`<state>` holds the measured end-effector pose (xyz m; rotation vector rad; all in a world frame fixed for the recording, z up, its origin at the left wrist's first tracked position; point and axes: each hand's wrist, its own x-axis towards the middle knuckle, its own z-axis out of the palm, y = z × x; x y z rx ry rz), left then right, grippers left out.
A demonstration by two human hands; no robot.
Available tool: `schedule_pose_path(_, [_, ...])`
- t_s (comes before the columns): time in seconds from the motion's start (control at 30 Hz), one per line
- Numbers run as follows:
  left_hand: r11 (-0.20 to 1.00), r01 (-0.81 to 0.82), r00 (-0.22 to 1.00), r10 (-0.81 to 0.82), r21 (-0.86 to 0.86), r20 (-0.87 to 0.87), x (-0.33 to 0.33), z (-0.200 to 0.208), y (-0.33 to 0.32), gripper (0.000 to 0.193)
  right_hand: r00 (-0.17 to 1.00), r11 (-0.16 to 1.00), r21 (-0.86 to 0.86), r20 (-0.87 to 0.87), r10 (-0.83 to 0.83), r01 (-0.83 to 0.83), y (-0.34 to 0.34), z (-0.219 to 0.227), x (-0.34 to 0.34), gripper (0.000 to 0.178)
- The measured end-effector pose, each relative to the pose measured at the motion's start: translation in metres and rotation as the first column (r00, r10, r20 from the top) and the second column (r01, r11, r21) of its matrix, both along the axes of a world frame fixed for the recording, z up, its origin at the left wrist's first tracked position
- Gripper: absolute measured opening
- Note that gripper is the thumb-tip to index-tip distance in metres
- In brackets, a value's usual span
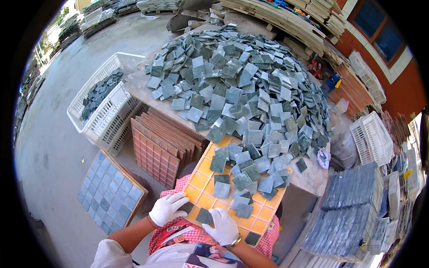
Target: The person places small square tiles one by one onto a gridded board, filling the grid from a large pile of loose tiles. The person occasionally flips the board to check alignment and continues placing tiles until the grid is filled.
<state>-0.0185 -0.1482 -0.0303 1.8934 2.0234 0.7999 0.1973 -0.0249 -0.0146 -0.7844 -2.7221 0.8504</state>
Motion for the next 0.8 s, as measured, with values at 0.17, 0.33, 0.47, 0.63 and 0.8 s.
schedule_pose_path(0.17, [1.000,-0.013,0.996,0.011,-0.024,-0.094,0.004,0.011,0.001,0.054,0.996,0.999,0.014,0.072,0.050,-0.052,-0.001,0.001,-0.009,0.056])
schedule_pose_path(0.33, [0.989,0.096,0.978,-0.115,-0.112,-0.174,-0.009,0.022,-0.002,0.053,0.989,0.993,0.007,0.081,0.120,-0.121,-0.004,0.004,-0.016,0.050])
schedule_pose_path(0.47, [0.980,0.036,0.977,-0.076,-0.195,-0.200,0.004,0.044,0.009,0.058,0.988,0.984,-0.089,0.002,0.155,-0.154,-0.003,-0.010,-0.025,0.047])
schedule_pose_path(0.63, [0.987,0.152,0.955,-0.160,-0.049,-0.251,0.031,0.047,0.018,0.055,0.983,0.977,-0.177,-0.164,0.086,-0.115,-0.001,-0.003,-0.006,0.053])
schedule_pose_path(0.8, [0.979,0.191,0.952,-0.201,-0.066,-0.232,0.030,0.043,0.026,0.048,0.952,0.950,0.066,-0.053,-0.303,0.306,0.033,0.029,0.051,0.056])
